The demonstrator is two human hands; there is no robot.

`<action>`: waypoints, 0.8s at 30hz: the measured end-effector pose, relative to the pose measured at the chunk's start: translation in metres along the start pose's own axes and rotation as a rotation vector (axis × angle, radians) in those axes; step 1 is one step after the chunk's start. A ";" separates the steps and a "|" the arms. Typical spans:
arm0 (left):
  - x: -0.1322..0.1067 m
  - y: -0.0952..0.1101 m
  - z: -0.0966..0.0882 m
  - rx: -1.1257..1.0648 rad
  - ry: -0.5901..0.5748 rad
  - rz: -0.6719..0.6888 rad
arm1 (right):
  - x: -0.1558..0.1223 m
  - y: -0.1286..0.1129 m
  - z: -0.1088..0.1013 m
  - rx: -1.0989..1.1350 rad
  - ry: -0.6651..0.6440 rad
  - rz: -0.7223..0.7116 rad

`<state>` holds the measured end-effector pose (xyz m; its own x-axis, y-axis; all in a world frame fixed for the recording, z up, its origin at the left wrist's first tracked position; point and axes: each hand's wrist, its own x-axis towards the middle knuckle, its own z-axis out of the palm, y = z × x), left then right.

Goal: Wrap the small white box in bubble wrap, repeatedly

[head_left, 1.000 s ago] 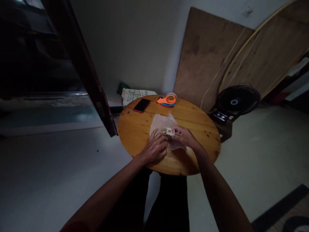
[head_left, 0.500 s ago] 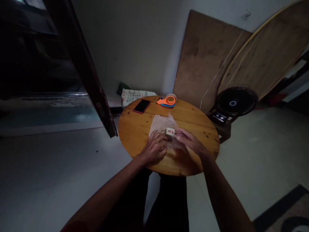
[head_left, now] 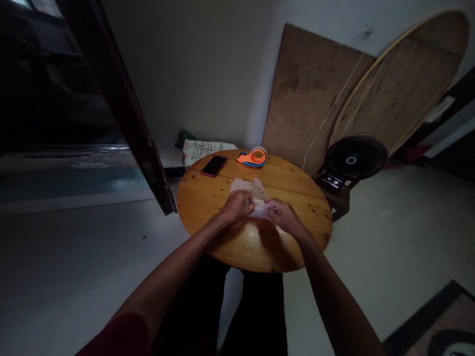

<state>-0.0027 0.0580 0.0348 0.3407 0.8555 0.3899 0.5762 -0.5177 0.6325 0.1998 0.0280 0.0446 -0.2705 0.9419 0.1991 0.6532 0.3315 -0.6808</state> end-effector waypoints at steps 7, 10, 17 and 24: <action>0.010 -0.019 0.019 -0.385 -0.092 -0.200 | 0.011 0.006 -0.004 0.201 -0.063 0.056; 0.003 -0.015 0.013 -0.445 -0.134 -0.179 | 0.001 -0.006 -0.006 0.191 -0.064 0.097; -0.028 -0.005 -0.009 -0.454 -0.241 -0.142 | -0.032 -0.029 0.007 0.194 -0.075 0.143; -0.032 -0.004 -0.004 -0.458 -0.190 -0.146 | -0.042 -0.030 0.015 0.284 0.015 0.197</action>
<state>-0.0188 0.0328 0.0228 0.4344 0.8838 0.1739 0.2580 -0.3071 0.9160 0.1806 -0.0227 0.0458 -0.1471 0.9877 0.0526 0.4688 0.1165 -0.8756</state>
